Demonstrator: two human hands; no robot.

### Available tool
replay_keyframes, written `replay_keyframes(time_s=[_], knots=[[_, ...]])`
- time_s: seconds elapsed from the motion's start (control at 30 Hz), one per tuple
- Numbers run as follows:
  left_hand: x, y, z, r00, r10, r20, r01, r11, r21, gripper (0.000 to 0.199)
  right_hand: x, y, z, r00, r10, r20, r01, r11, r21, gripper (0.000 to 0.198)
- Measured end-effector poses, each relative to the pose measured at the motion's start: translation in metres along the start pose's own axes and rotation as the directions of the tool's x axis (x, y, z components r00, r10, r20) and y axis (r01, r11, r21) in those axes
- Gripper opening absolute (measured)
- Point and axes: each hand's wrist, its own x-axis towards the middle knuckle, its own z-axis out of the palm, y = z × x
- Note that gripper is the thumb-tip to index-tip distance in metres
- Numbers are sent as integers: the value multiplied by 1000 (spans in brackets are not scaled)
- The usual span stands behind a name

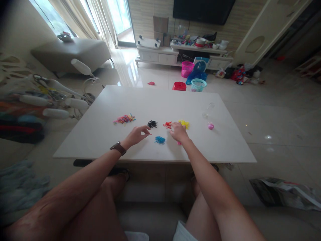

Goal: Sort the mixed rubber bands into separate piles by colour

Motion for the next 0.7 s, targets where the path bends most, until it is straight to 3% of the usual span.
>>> replay_keyframes(time_s=[0.07,0.13,0.3,0.43,0.53,0.63,0.7], knots=[[0,0,-1,1000,-5,-4,5,1000,3,21,5,25,2,977,213,-32,-214,976,-29,45],[-1,-1,-2,1000,-5,-5,5,1000,0,20,7,46,4,941,336,-42,-338,940,-49,50],[0,-2,-2,1000,-7,-14,7,1000,1,19,7,74,10,912,409,-37,-410,910,-64,59],[0,-1,-3,1000,-1,-11,1,1000,-7,18,10,70,8,903,427,-46,-429,902,-43,50],[0,0,-3,1000,3,-21,-4,1000,-20,17,11,48,2,928,365,-76,-365,931,19,40],[1,1,-3,999,-2,-40,0,1000,-32,17,9,10,-2,992,104,-69,-95,988,118,30],[2,1,-2,999,1,-46,-3,999,-40,18,4,-17,-3,995,-102,-6,102,977,188,27]])
